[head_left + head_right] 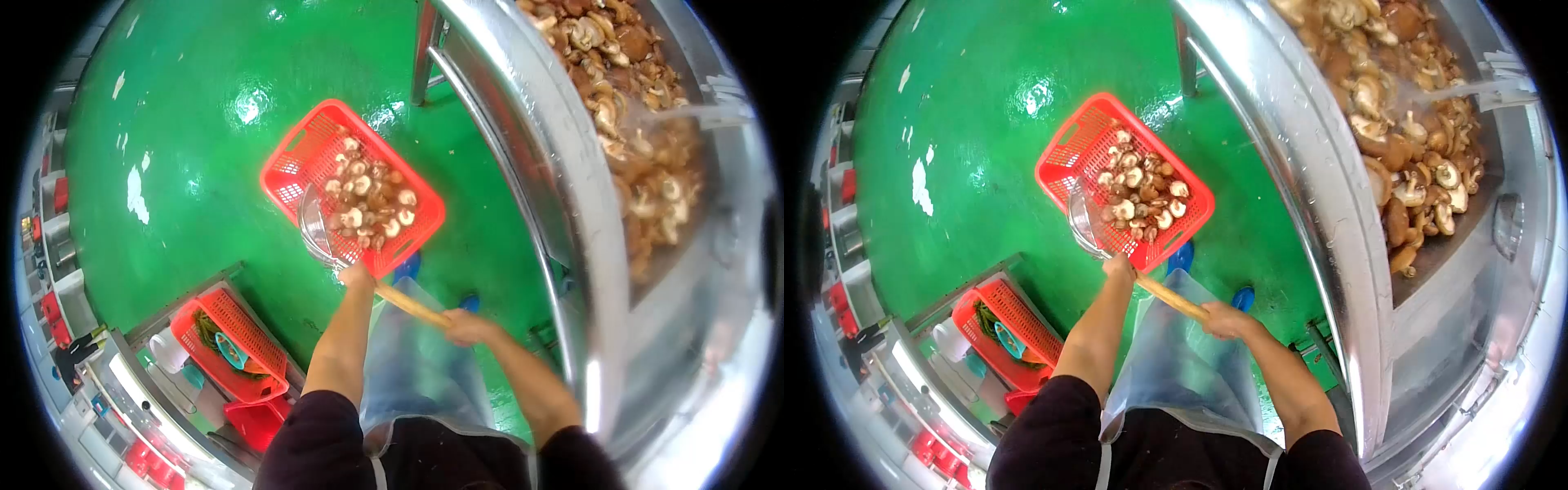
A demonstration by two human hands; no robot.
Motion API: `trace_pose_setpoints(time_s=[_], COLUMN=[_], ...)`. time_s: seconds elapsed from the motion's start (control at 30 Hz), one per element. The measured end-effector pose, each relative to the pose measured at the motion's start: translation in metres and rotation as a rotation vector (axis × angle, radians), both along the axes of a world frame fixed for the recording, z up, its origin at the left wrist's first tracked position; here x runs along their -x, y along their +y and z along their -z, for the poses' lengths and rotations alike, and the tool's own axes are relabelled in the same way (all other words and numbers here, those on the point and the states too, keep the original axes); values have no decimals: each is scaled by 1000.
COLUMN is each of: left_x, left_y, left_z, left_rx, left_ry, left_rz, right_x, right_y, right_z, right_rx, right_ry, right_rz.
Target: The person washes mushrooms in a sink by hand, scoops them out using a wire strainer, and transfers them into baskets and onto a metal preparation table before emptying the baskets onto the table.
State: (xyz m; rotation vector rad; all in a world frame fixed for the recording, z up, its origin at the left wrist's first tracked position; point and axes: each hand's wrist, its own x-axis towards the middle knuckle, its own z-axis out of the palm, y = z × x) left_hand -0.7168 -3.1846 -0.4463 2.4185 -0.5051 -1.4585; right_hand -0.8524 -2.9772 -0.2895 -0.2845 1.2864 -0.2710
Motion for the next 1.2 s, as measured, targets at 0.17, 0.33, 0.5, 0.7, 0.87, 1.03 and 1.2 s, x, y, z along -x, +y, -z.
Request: trace_pose_setpoints(time_s=[0.17,0.33,0.5,0.7,0.87,1.03,1.2], left_x=[3,24,43,100,123,204,311], left_y=[8,-8,-14,-1,-24,6,43], left_z=[-71,-163,-223,-373,-417,-521,-570], left_rx=[169,151,142,296,478,693,244], left_ry=[-37,237,464,836,907,1089,1288], left_rz=[165,-78,-113,-74,-51,31,214], right_x=[-9,46,239,497,536,532,409], right_y=[25,-33,-30,15,8,10,73], right_z=[-66,-268,-403,-444,-442,-454,-461], right_rx=[211,801,1127,121,96,467,799], right_ry=[26,788,2029,2391,1827,922,1286], right_rz=[38,-10,133,-33,243,1162,328])
